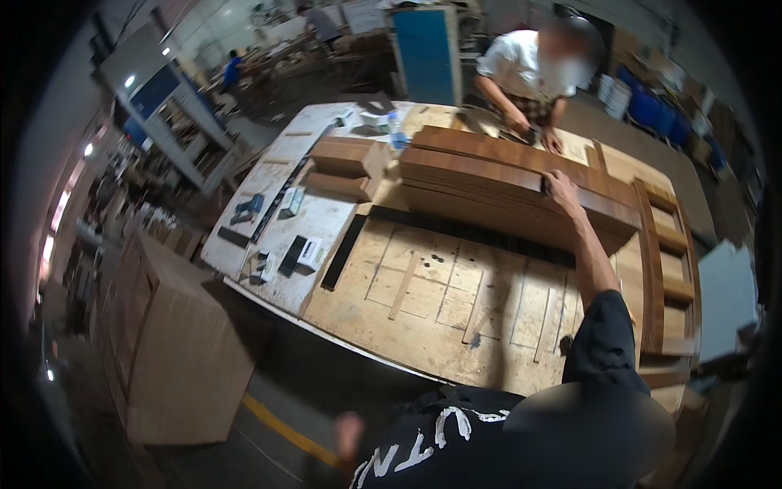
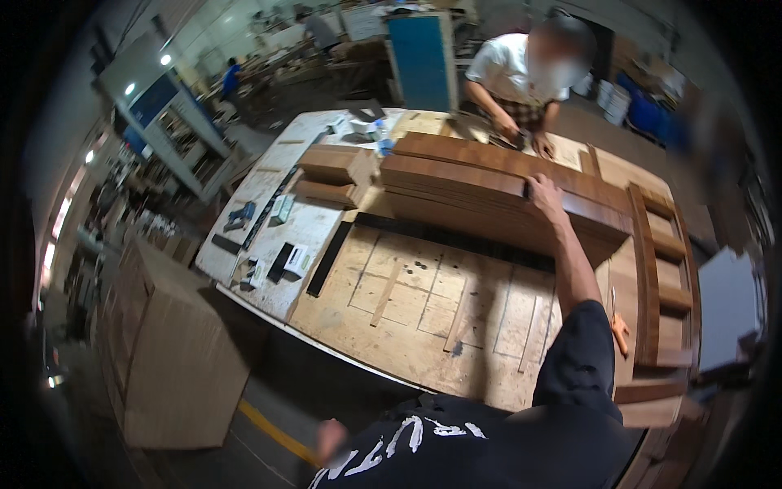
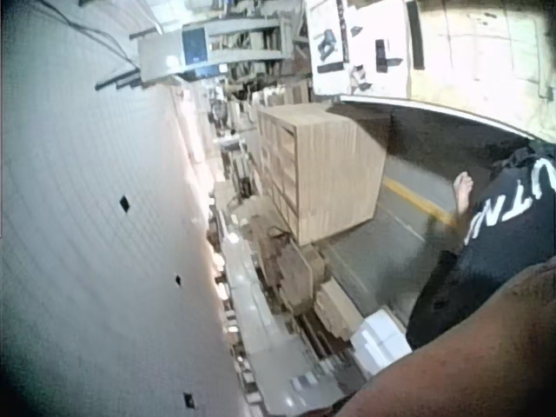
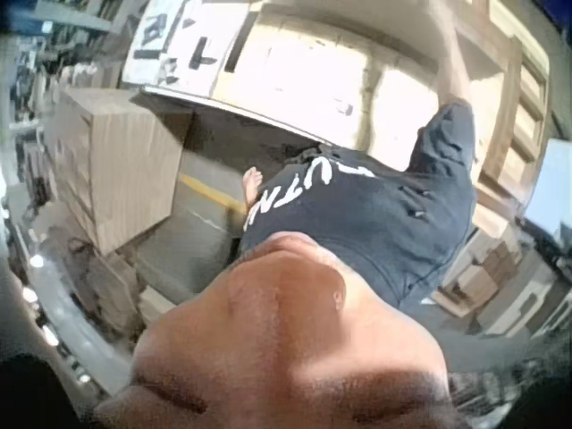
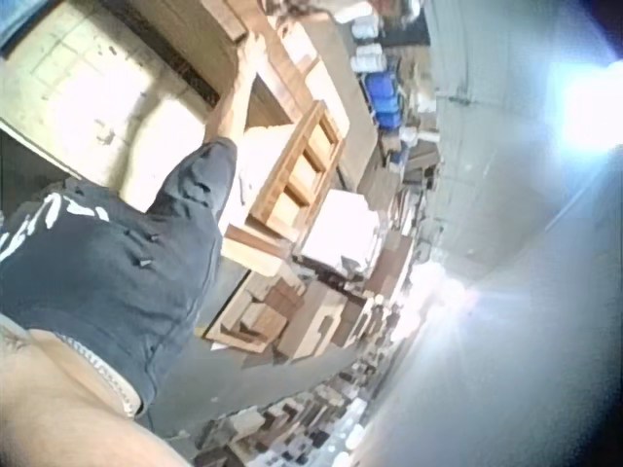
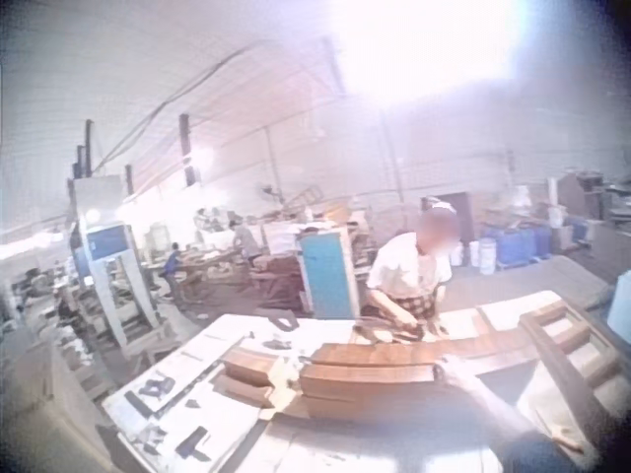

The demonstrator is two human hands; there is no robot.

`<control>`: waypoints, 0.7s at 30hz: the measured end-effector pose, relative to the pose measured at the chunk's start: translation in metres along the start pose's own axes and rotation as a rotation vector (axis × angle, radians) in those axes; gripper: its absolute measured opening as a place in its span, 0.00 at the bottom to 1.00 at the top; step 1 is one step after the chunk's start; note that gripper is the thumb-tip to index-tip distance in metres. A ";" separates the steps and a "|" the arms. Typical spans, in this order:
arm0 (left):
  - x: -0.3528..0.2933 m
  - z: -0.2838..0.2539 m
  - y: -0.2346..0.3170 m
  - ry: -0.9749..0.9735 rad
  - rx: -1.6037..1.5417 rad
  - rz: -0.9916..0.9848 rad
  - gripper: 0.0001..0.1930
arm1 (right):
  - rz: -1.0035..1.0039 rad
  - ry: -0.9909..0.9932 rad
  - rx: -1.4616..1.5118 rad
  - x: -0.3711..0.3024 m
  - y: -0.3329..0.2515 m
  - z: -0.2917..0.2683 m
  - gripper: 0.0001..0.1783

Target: The person assembles a wooden frame by placing thin wooden strips into a larger curved wooden structure on a workbench. They use a nail gun to secure the strips in place, repeating the process for multiple sections of the frame.

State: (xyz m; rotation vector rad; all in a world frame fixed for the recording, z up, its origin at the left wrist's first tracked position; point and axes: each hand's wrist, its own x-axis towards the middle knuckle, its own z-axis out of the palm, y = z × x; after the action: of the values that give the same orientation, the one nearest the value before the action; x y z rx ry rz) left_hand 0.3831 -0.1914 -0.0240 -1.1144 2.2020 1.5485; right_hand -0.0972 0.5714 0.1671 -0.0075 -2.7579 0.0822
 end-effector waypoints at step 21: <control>-0.110 0.001 -0.199 0.143 -0.646 -0.358 0.21 | -0.122 -0.200 0.607 -0.130 -0.203 0.055 0.40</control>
State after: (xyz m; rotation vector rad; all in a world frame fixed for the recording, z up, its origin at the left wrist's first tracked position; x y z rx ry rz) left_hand 0.5956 -0.1709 -0.1017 -1.7230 1.4633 2.1061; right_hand 0.0043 0.3630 0.0791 0.3446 -2.8011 0.9208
